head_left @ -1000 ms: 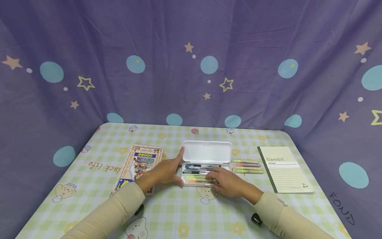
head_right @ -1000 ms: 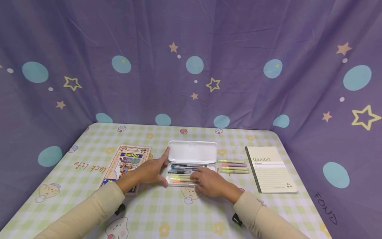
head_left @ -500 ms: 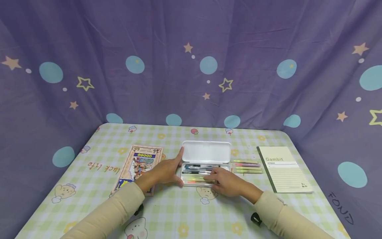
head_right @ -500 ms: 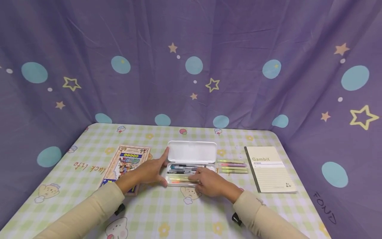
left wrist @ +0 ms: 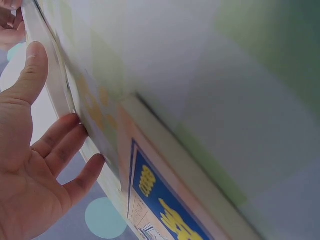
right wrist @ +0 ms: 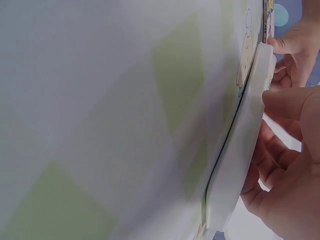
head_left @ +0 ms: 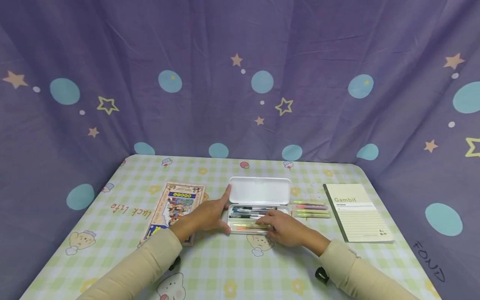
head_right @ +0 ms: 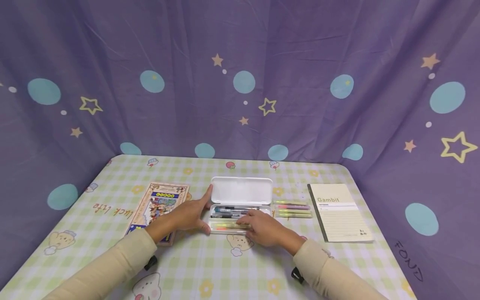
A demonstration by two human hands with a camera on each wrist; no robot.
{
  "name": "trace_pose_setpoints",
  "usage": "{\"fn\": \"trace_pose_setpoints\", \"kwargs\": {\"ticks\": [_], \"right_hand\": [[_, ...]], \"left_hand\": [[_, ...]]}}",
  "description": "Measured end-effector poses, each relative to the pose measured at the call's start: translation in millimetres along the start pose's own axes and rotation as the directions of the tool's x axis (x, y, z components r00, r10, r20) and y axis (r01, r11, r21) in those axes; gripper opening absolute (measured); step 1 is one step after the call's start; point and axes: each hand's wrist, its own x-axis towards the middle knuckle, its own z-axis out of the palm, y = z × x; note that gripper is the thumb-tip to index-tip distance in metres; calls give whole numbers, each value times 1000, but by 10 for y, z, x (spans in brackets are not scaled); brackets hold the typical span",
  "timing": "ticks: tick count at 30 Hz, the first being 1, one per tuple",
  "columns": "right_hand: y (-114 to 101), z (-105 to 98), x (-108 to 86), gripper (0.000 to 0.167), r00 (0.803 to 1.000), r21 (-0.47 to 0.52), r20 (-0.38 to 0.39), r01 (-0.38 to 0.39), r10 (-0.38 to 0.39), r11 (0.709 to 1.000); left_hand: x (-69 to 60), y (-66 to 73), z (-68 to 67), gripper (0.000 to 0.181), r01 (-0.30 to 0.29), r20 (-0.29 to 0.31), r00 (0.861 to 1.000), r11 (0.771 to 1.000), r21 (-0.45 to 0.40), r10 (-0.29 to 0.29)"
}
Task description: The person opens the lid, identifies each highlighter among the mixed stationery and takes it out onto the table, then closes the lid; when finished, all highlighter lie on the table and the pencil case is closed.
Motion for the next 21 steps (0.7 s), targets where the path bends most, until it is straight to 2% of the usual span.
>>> {"fn": "trace_pose_setpoints", "kwargs": {"ticks": [12,21], "right_hand": [[1,5,26,26,998,-40,-47,32,-34,999],[20,0,25,28,998,-57,-33,50,-52,997]], "left_hand": [[5,4,-7,147,8,2,1000,1000,-2,-8],[9,0,-3,148,4,7,1000,1000,0,-4]]}}
